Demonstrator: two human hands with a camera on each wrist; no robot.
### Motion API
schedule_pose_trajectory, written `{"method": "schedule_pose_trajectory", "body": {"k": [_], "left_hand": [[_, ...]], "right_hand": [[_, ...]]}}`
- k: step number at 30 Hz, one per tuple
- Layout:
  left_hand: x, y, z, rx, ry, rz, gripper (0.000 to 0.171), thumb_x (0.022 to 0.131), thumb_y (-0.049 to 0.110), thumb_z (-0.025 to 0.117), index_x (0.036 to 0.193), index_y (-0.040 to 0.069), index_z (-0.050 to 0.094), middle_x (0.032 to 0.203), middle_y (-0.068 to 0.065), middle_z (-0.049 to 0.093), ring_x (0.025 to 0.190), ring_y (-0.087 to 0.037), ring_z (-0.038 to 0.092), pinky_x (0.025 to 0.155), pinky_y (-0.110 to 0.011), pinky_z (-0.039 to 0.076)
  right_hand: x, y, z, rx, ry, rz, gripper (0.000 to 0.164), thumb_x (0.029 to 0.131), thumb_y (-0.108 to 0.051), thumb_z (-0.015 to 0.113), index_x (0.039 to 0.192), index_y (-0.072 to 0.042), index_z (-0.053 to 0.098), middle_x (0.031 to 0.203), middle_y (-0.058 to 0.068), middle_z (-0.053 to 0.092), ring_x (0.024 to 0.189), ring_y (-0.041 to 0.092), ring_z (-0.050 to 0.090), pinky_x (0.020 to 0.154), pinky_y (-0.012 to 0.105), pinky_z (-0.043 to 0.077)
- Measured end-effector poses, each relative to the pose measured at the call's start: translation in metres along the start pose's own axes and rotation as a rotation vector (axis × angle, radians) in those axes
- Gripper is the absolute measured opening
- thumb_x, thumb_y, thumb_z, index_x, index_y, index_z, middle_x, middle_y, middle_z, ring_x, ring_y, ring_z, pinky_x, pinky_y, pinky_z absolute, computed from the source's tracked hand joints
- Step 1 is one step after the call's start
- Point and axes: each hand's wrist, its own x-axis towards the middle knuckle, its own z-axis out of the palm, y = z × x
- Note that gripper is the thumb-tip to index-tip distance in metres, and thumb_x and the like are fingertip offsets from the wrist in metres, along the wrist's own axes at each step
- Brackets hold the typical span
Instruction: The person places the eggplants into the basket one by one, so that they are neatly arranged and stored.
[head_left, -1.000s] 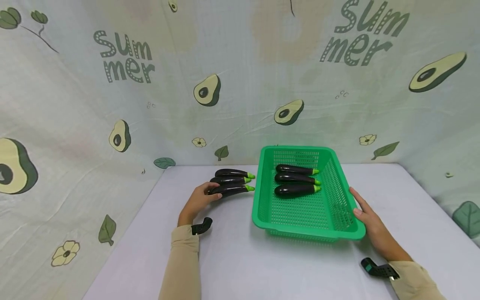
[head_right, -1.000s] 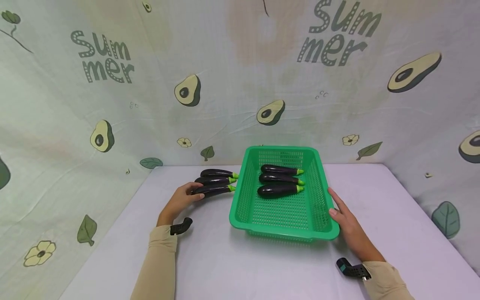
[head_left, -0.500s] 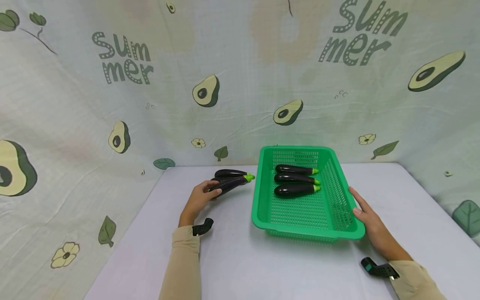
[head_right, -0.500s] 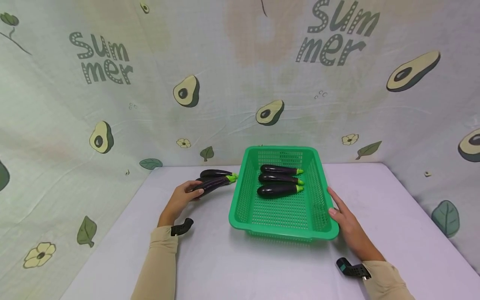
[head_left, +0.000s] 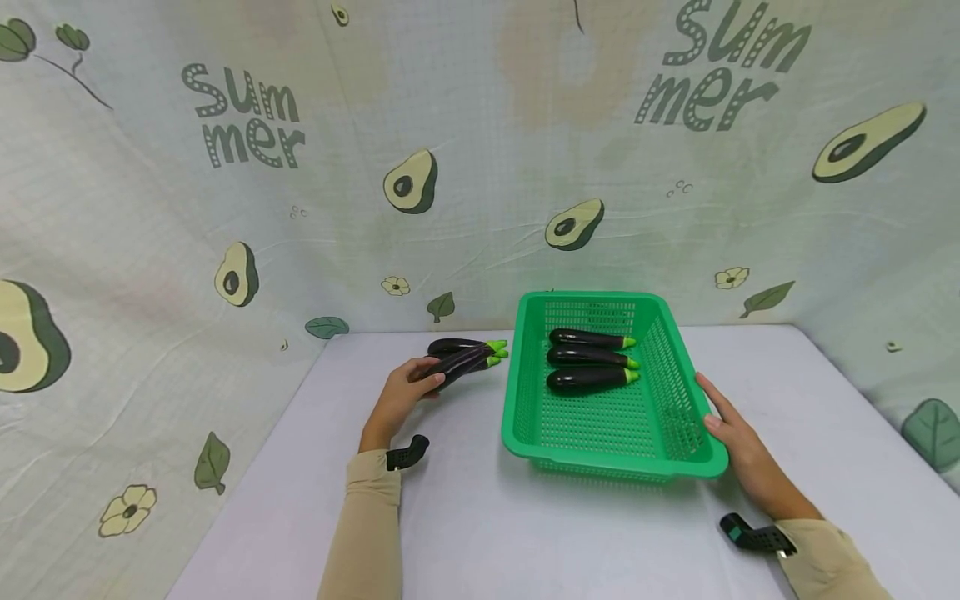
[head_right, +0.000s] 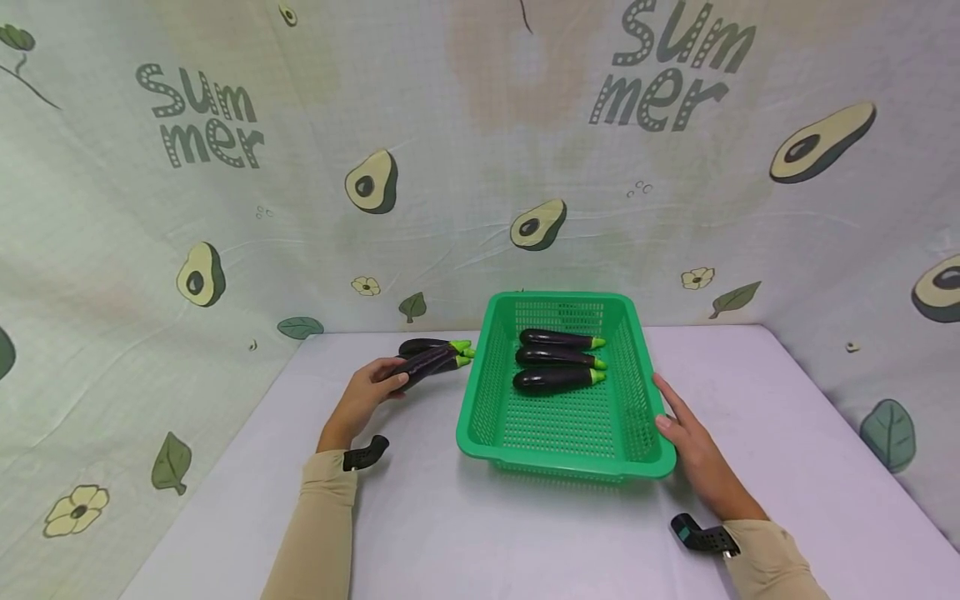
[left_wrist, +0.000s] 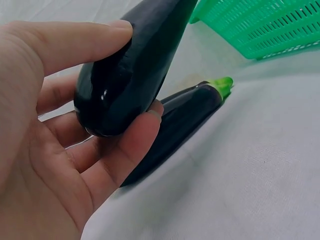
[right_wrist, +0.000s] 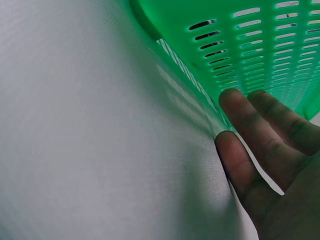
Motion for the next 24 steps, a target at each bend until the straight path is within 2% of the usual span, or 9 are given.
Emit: {"method": "schedule_pose_trajectory", "body": {"k": [5, 11, 14, 19, 24], "left_hand": [[0.0028, -0.0026, -0.0006, -0.042, 0.008, 0.003, 0.053, 0.091, 0.03, 0.076, 0.134, 0.006, 0.058, 0.135, -0.017, 0.058, 0.11, -0.029, 0.062, 0.087, -0.036, 0.057], [0.0024, -0.0042, -0.0001, -0.101, 0.001, -0.012, 0.055, 0.091, 0.028, 0.077, 0.136, 0.004, 0.056, 0.138, -0.018, 0.055, 0.116, -0.031, 0.059, 0.089, -0.038, 0.056], [0.0017, -0.0038, 0.001, -0.136, -0.007, -0.018, 0.055, 0.091, 0.026, 0.077, 0.136, 0.004, 0.055, 0.139, -0.018, 0.055, 0.119, -0.032, 0.057, 0.09, -0.038, 0.056], [0.0019, -0.0008, 0.0042, -0.159, -0.023, -0.01, 0.055, 0.092, 0.025, 0.077, 0.137, 0.003, 0.055, 0.14, -0.018, 0.054, 0.121, -0.034, 0.056, 0.09, -0.039, 0.056], [0.0029, 0.0032, 0.0057, -0.161, -0.027, -0.003, 0.051, 0.093, 0.021, 0.075, 0.136, 0.002, 0.054, 0.14, -0.019, 0.054, 0.121, -0.034, 0.056, 0.091, -0.039, 0.056]], "right_hand": [[0.0, -0.0001, 0.0005, 0.003, -0.001, -0.001, 0.057, 0.11, -0.018, 0.029, 0.163, -0.026, 0.01, 0.162, 0.0, 0.014, 0.123, 0.003, 0.029, 0.092, 0.006, 0.023], [0.0005, 0.0002, 0.0006, 0.006, -0.002, -0.007, 0.057, 0.11, -0.019, 0.029, 0.163, -0.026, 0.009, 0.165, 0.009, 0.008, 0.13, -0.002, 0.022, 0.094, 0.005, 0.017], [0.0007, 0.0007, 0.0005, 0.007, -0.003, -0.015, 0.057, 0.11, -0.018, 0.029, 0.163, -0.024, 0.01, 0.165, 0.009, 0.008, 0.132, -0.003, 0.02, 0.095, 0.005, 0.017], [0.0004, 0.0011, 0.0, -0.002, 0.005, -0.01, 0.057, 0.11, -0.019, 0.029, 0.163, -0.025, 0.01, 0.165, 0.007, 0.009, 0.13, -0.002, 0.022, 0.095, 0.005, 0.017], [-0.0001, 0.0003, 0.0001, 0.0, 0.003, 0.006, 0.057, 0.11, -0.02, 0.029, 0.163, -0.026, 0.009, 0.163, 0.015, 0.008, 0.126, 0.0, 0.025, 0.093, 0.005, 0.018]]}}
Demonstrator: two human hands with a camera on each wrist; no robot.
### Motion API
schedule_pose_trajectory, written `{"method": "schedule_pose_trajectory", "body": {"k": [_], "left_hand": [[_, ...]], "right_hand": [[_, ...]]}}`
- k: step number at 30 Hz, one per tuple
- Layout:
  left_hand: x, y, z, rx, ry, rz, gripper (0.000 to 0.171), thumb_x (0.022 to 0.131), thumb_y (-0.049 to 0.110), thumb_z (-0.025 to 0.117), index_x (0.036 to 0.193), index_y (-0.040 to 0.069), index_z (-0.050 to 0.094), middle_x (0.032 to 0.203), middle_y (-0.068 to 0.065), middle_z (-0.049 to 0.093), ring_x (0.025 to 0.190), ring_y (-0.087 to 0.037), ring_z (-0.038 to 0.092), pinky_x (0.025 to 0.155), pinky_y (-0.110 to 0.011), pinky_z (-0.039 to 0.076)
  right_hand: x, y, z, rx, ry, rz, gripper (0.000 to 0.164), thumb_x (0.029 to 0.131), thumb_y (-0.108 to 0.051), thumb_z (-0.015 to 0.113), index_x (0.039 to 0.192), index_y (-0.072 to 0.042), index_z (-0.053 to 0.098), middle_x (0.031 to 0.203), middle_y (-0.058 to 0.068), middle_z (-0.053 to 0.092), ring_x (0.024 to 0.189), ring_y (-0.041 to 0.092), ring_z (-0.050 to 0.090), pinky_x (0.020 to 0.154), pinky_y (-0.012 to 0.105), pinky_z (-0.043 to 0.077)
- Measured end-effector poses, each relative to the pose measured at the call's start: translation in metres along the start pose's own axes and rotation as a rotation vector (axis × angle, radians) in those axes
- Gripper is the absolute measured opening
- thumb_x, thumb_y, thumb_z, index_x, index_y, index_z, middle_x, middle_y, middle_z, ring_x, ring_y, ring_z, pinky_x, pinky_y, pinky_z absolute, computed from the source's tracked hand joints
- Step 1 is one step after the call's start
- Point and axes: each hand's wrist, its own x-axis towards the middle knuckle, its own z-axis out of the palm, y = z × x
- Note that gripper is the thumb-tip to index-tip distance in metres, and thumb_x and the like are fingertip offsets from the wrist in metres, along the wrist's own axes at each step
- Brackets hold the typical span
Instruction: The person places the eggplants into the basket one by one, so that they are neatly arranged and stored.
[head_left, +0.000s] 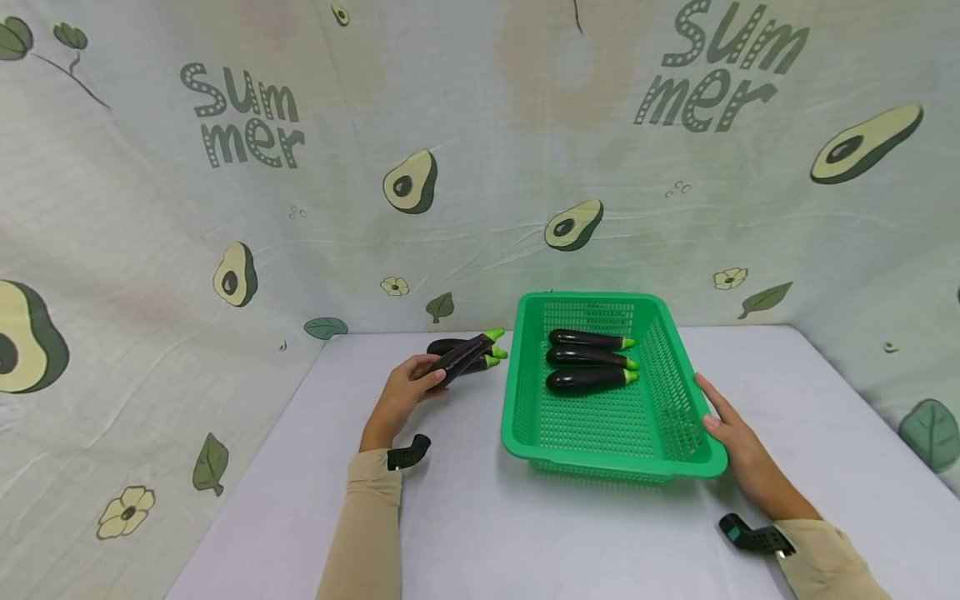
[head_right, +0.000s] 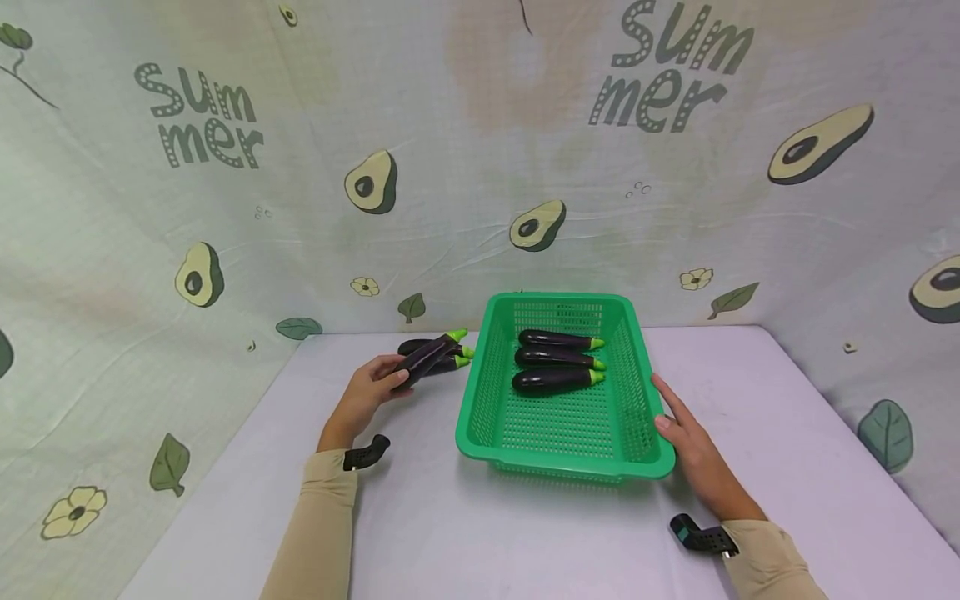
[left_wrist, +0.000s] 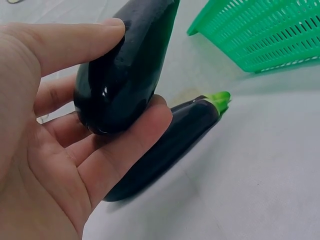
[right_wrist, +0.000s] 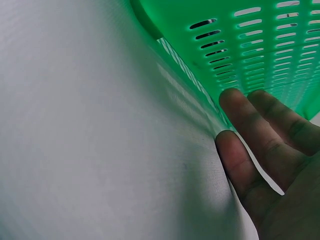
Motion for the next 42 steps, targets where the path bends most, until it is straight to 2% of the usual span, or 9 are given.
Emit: {"method": "schedule_pose_trajectory", "body": {"k": [10, 13, 17, 23, 27, 32, 36, 37, 42], "left_hand": [[-0.001, 0.015, 0.011, 0.016, -0.042, 0.037, 0.048, 0.093, 0.015, 0.075, 0.134, 0.0, 0.054, 0.135, -0.02, 0.055, 0.118, -0.033, 0.057, 0.09, -0.039, 0.056], [-0.002, 0.019, 0.015, 0.035, -0.056, 0.053, 0.048, 0.092, 0.012, 0.075, 0.134, 0.0, 0.055, 0.134, -0.02, 0.055, 0.116, -0.033, 0.059, 0.09, -0.039, 0.056], [-0.002, 0.022, 0.018, 0.112, -0.065, 0.085, 0.049, 0.091, 0.016, 0.077, 0.134, 0.003, 0.057, 0.134, -0.017, 0.057, 0.114, -0.03, 0.06, 0.09, -0.036, 0.056], [-0.002, 0.026, 0.024, 0.226, -0.062, 0.128, 0.049, 0.088, 0.025, 0.08, 0.131, 0.011, 0.062, 0.132, -0.009, 0.061, 0.116, -0.024, 0.06, 0.091, -0.031, 0.052], [-0.004, 0.03, 0.028, 0.234, -0.074, 0.153, 0.047, 0.088, 0.024, 0.08, 0.131, 0.012, 0.063, 0.131, -0.008, 0.062, 0.116, -0.024, 0.061, 0.091, -0.031, 0.051], [-0.005, 0.038, 0.035, 0.24, -0.096, 0.168, 0.048, 0.089, 0.019, 0.079, 0.133, 0.01, 0.061, 0.133, -0.01, 0.06, 0.115, -0.024, 0.06, 0.091, -0.031, 0.051], [-0.004, 0.04, 0.04, 0.254, -0.107, 0.175, 0.047, 0.09, 0.013, 0.078, 0.133, 0.008, 0.062, 0.135, -0.013, 0.057, 0.114, -0.025, 0.06, 0.09, -0.031, 0.051], [-0.002, 0.036, 0.04, 0.252, -0.109, 0.182, 0.046, 0.089, 0.014, 0.079, 0.133, 0.01, 0.062, 0.135, -0.012, 0.056, 0.114, -0.025, 0.06, 0.09, -0.031, 0.051], [-0.004, 0.037, 0.044, 0.262, -0.117, 0.212, 0.043, 0.089, 0.016, 0.079, 0.129, 0.014, 0.064, 0.133, -0.011, 0.056, 0.113, -0.026, 0.06, 0.089, -0.033, 0.052]], "right_hand": [[0.0, 0.0, 0.0, -0.001, 0.001, -0.017, 0.057, 0.11, -0.018, 0.029, 0.163, -0.025, 0.01, 0.164, 0.0, 0.011, 0.129, -0.001, 0.023, 0.094, 0.005, 0.019], [0.0, 0.0, 0.0, -0.004, -0.002, -0.016, 0.057, 0.11, -0.019, 0.029, 0.163, -0.026, 0.01, 0.165, 0.004, 0.009, 0.128, -0.001, 0.024, 0.094, 0.005, 0.019], [0.0, -0.001, 0.0, 0.001, -0.004, -0.02, 0.057, 0.11, -0.018, 0.028, 0.163, -0.026, 0.01, 0.164, 0.011, 0.01, 0.127, 0.0, 0.025, 0.094, 0.005, 0.02], [0.0, -0.001, 0.0, -0.004, -0.002, -0.028, 0.057, 0.11, -0.017, 0.029, 0.163, -0.025, 0.01, 0.165, 0.007, 0.01, 0.129, -0.001, 0.024, 0.094, 0.004, 0.02], [0.0, -0.001, -0.001, 0.0, -0.004, -0.024, 0.057, 0.11, -0.018, 0.029, 0.163, -0.025, 0.01, 0.165, 0.004, 0.009, 0.13, -0.002, 0.023, 0.094, 0.005, 0.019], [0.0, -0.001, 0.0, -0.001, -0.005, -0.024, 0.057, 0.11, -0.018, 0.028, 0.163, -0.025, 0.009, 0.166, 0.007, 0.006, 0.135, -0.004, 0.017, 0.095, 0.005, 0.016], [0.0, -0.001, 0.0, 0.001, -0.005, -0.026, 0.057, 0.11, -0.018, 0.028, 0.163, -0.025, 0.009, 0.166, 0.006, 0.005, 0.136, -0.005, 0.016, 0.096, 0.005, 0.016], [0.0, 0.0, 0.0, 0.0, -0.005, -0.027, 0.057, 0.11, -0.018, 0.028, 0.163, -0.025, 0.009, 0.167, 0.006, 0.005, 0.136, -0.005, 0.016, 0.095, 0.004, 0.016], [0.0, 0.0, -0.001, -0.01, -0.005, -0.023, 0.057, 0.11, -0.019, 0.028, 0.163, -0.026, 0.009, 0.166, 0.009, 0.005, 0.134, -0.004, 0.018, 0.095, 0.005, 0.017]]}}
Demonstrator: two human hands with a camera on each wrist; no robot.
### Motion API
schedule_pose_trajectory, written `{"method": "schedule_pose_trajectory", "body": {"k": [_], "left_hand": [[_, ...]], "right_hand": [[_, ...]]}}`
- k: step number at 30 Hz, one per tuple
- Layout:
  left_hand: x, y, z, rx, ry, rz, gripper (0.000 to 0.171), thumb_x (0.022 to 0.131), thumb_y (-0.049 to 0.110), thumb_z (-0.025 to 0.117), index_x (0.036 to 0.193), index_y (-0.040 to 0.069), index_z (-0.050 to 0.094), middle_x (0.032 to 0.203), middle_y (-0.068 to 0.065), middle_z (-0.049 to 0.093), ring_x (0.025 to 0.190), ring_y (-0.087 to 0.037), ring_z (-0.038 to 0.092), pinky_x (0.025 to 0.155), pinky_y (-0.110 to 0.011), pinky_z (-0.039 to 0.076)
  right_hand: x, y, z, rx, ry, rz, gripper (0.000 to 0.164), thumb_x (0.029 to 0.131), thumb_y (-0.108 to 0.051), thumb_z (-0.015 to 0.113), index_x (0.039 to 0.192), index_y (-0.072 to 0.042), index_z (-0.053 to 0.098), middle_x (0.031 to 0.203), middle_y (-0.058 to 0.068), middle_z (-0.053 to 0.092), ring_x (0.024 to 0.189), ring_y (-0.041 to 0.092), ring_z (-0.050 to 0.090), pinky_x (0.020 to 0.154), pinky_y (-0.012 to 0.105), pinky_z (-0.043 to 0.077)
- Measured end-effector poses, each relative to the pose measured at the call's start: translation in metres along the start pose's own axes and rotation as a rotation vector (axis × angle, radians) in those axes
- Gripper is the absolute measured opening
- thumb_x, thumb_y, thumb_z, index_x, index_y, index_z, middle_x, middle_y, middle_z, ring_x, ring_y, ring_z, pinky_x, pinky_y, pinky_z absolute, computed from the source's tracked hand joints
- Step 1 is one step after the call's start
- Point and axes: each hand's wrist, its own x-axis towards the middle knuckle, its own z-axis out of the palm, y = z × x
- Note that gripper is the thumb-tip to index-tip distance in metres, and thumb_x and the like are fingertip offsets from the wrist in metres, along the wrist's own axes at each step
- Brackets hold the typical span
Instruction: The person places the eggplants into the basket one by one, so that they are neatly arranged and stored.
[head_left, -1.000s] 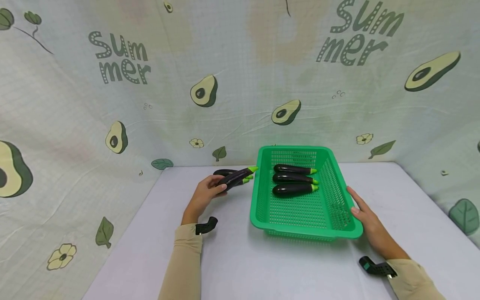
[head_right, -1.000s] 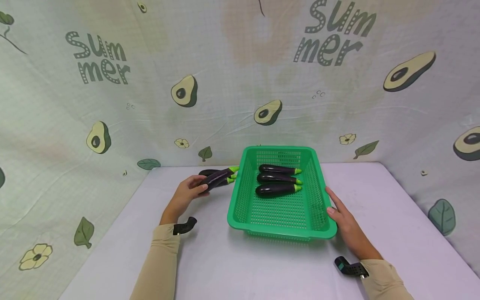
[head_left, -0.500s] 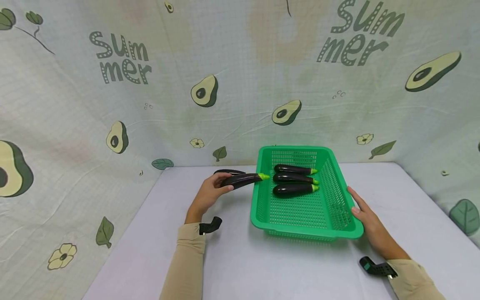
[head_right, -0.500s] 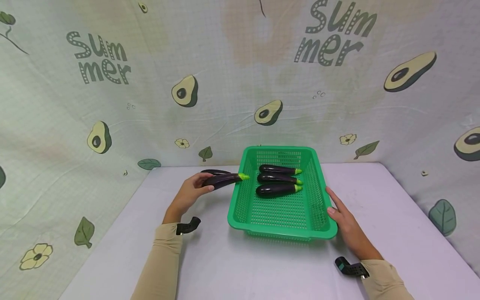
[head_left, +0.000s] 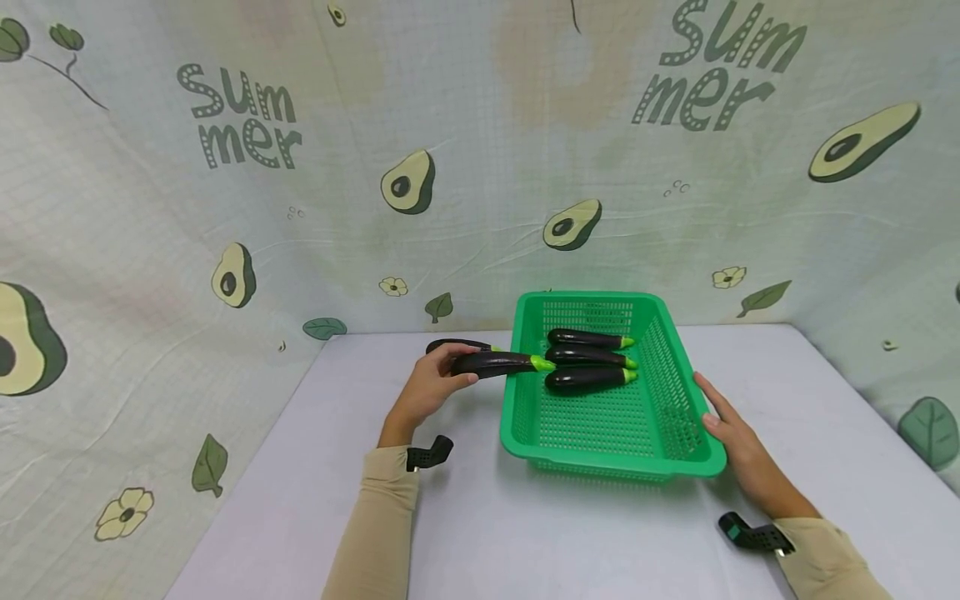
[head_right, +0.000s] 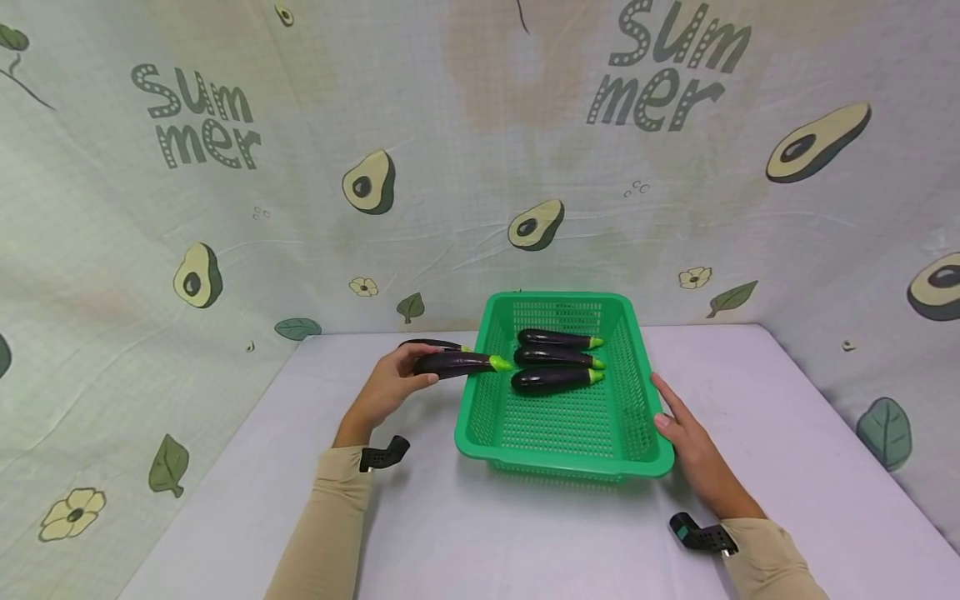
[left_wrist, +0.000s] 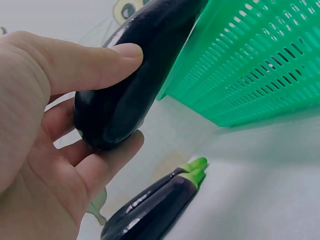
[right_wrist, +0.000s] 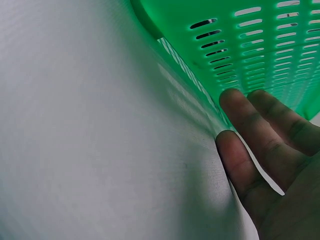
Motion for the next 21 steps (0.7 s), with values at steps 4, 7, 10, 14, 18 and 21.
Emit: {"method": "schedule_pose_trajectory", "body": {"k": [4, 7, 10, 14, 18, 21], "left_hand": [[0.001, 0.003, 0.002, 0.007, 0.008, 0.015, 0.042, 0.089, 0.02, 0.079, 0.128, 0.016, 0.064, 0.131, -0.008, 0.059, 0.112, -0.025, 0.062, 0.089, -0.034, 0.052], [0.001, 0.007, 0.002, 0.023, 0.016, 0.014, 0.043, 0.089, 0.022, 0.08, 0.129, 0.018, 0.064, 0.129, -0.005, 0.062, 0.112, -0.024, 0.062, 0.089, -0.035, 0.052], [0.005, 0.013, 0.004, 0.055, 0.003, 0.017, 0.042, 0.089, 0.027, 0.079, 0.128, 0.021, 0.065, 0.127, -0.002, 0.063, 0.111, -0.022, 0.063, 0.089, -0.036, 0.053], [0.016, 0.026, 0.006, 0.097, -0.042, 0.037, 0.045, 0.09, 0.035, 0.078, 0.13, 0.022, 0.064, 0.127, -0.001, 0.063, 0.111, -0.02, 0.063, 0.089, -0.036, 0.054], [0.024, 0.04, 0.006, 0.116, -0.066, 0.04, 0.045, 0.09, 0.036, 0.077, 0.13, 0.02, 0.064, 0.126, -0.002, 0.063, 0.11, -0.021, 0.064, 0.088, -0.038, 0.055], [0.03, 0.048, 0.01, 0.133, -0.089, 0.039, 0.044, 0.091, 0.035, 0.077, 0.13, 0.02, 0.064, 0.124, -0.003, 0.064, 0.108, -0.02, 0.064, 0.086, -0.038, 0.055]], "right_hand": [[0.0, 0.0, -0.001, 0.011, 0.012, 0.008, 0.056, 0.11, -0.019, 0.028, 0.163, -0.026, 0.01, 0.166, 0.003, 0.008, 0.132, -0.002, 0.021, 0.095, 0.006, 0.018], [-0.001, 0.001, 0.002, 0.026, 0.01, 0.027, 0.057, 0.11, -0.02, 0.029, 0.163, -0.027, 0.01, 0.165, 0.004, 0.009, 0.13, 0.0, 0.024, 0.094, 0.006, 0.019], [-0.004, 0.002, 0.005, 0.034, 0.009, 0.034, 0.057, 0.11, -0.02, 0.029, 0.163, -0.027, 0.01, 0.164, 0.011, 0.009, 0.128, 0.0, 0.024, 0.093, 0.006, 0.02], [-0.004, 0.001, 0.003, 0.025, 0.028, 0.014, 0.056, 0.11, -0.019, 0.029, 0.163, -0.026, 0.011, 0.165, 0.013, 0.008, 0.132, -0.002, 0.021, 0.095, 0.006, 0.017], [-0.001, 0.001, 0.002, 0.011, 0.025, -0.005, 0.056, 0.11, -0.018, 0.03, 0.163, -0.025, 0.013, 0.166, 0.01, 0.01, 0.137, -0.003, 0.019, 0.097, 0.005, 0.017], [0.0, 0.001, 0.001, 0.006, 0.022, -0.007, 0.056, 0.11, -0.017, 0.03, 0.163, -0.026, 0.013, 0.166, 0.009, 0.01, 0.137, -0.003, 0.018, 0.097, 0.005, 0.019]]}}
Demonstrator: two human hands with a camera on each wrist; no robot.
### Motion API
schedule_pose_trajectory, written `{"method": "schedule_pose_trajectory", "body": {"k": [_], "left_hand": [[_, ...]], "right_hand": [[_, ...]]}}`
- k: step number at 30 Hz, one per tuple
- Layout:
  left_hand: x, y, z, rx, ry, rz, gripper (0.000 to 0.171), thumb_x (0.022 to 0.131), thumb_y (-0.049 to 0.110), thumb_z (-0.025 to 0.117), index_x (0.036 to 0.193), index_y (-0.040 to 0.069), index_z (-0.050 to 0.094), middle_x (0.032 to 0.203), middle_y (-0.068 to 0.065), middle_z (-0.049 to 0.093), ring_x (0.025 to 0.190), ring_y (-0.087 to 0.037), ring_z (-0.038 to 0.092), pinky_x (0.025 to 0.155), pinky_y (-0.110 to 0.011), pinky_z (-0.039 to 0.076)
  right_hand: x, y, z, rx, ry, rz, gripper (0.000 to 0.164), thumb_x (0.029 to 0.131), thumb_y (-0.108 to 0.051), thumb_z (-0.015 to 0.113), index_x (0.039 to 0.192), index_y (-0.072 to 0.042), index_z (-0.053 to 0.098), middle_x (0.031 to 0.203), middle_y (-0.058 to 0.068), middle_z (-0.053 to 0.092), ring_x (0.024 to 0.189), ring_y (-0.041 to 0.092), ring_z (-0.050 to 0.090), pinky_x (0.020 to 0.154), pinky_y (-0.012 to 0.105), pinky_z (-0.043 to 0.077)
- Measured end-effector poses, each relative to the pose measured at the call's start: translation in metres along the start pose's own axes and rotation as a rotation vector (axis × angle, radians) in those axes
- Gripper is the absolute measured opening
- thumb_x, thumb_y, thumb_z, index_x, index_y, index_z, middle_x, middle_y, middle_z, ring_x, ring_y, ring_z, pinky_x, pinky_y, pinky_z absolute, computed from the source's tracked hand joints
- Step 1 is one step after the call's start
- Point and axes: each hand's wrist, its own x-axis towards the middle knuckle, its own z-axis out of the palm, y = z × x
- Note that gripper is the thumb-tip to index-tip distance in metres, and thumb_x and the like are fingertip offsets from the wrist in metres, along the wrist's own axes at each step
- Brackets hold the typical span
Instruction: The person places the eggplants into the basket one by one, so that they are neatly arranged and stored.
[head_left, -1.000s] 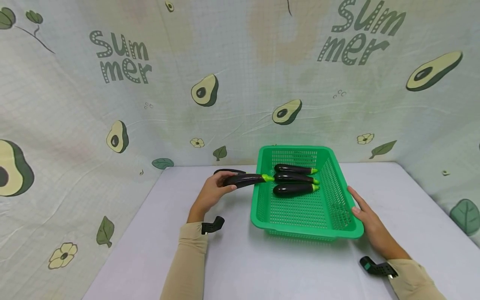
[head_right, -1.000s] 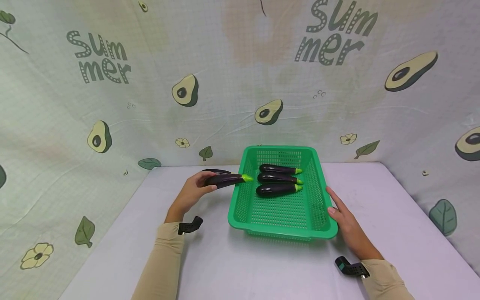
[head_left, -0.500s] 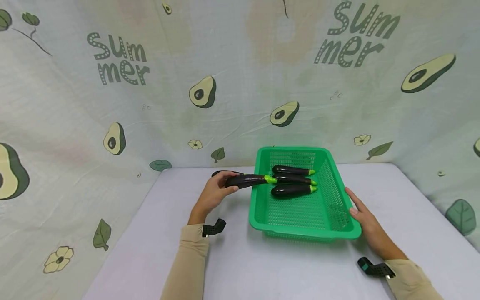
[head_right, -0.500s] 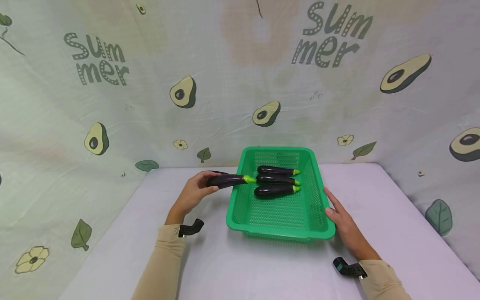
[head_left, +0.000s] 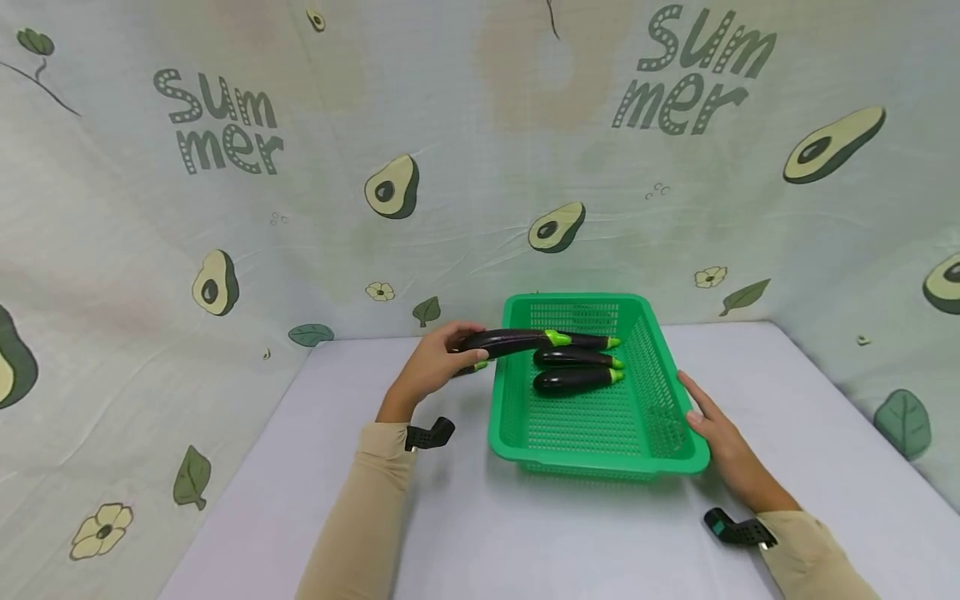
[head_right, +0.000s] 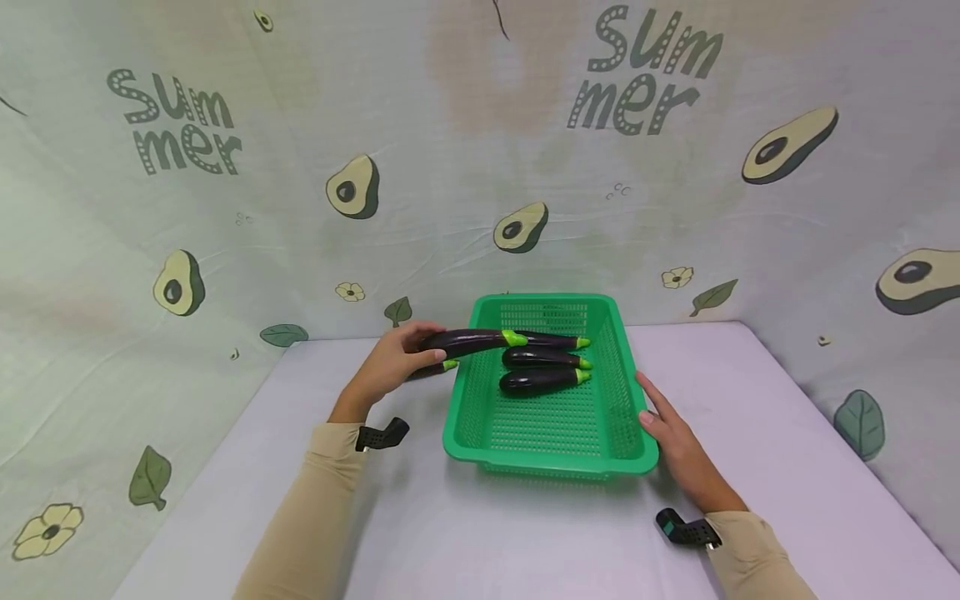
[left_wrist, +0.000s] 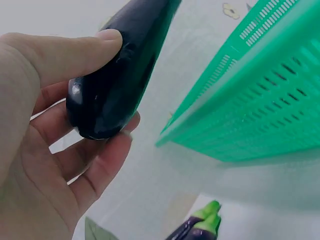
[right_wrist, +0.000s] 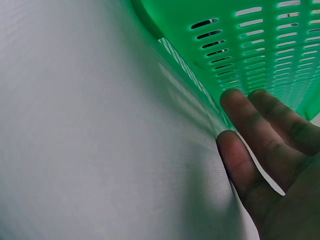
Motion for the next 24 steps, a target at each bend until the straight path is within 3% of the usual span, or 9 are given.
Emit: {"method": "schedule_pose_trajectory", "body": {"k": [8, 15, 20, 24], "left_hand": [[0.02, 0.014, 0.014, 0.131, -0.092, 0.014, 0.044, 0.092, 0.038, 0.074, 0.131, 0.021, 0.065, 0.121, 0.002, 0.066, 0.106, -0.015, 0.063, 0.083, -0.036, 0.054], [0.028, 0.019, 0.02, 0.209, -0.165, 0.02, 0.042, 0.095, 0.036, 0.071, 0.131, 0.016, 0.065, 0.121, 0.001, 0.066, 0.108, -0.016, 0.061, 0.09, -0.039, 0.052], [0.033, 0.021, 0.024, 0.251, -0.184, 0.012, 0.047, 0.096, 0.041, 0.068, 0.136, 0.016, 0.063, 0.131, -0.001, 0.062, 0.118, -0.016, 0.058, 0.097, -0.039, 0.05], [0.036, 0.026, 0.029, 0.262, -0.196, 0.004, 0.048, 0.096, 0.041, 0.068, 0.136, 0.015, 0.063, 0.13, -0.002, 0.063, 0.116, -0.016, 0.059, 0.095, -0.038, 0.051]], "right_hand": [[0.0, 0.0, 0.0, 0.004, 0.01, -0.014, 0.056, 0.11, -0.016, 0.031, 0.163, -0.024, 0.013, 0.166, 0.007, 0.009, 0.139, -0.004, 0.016, 0.098, 0.005, 0.017], [0.0, 0.002, 0.001, 0.016, 0.004, -0.013, 0.056, 0.11, -0.016, 0.03, 0.163, -0.023, 0.014, 0.164, 0.007, 0.013, 0.129, 0.001, 0.026, 0.096, 0.006, 0.021], [0.001, 0.002, 0.0, 0.025, 0.004, -0.012, 0.056, 0.11, -0.017, 0.03, 0.163, -0.022, 0.013, 0.165, 0.007, 0.012, 0.134, -0.001, 0.022, 0.097, 0.005, 0.019], [0.0, 0.001, 0.001, 0.031, 0.006, -0.005, 0.056, 0.11, -0.017, 0.03, 0.163, -0.023, 0.014, 0.165, 0.012, 0.01, 0.135, -0.002, 0.021, 0.098, 0.006, 0.018]]}}
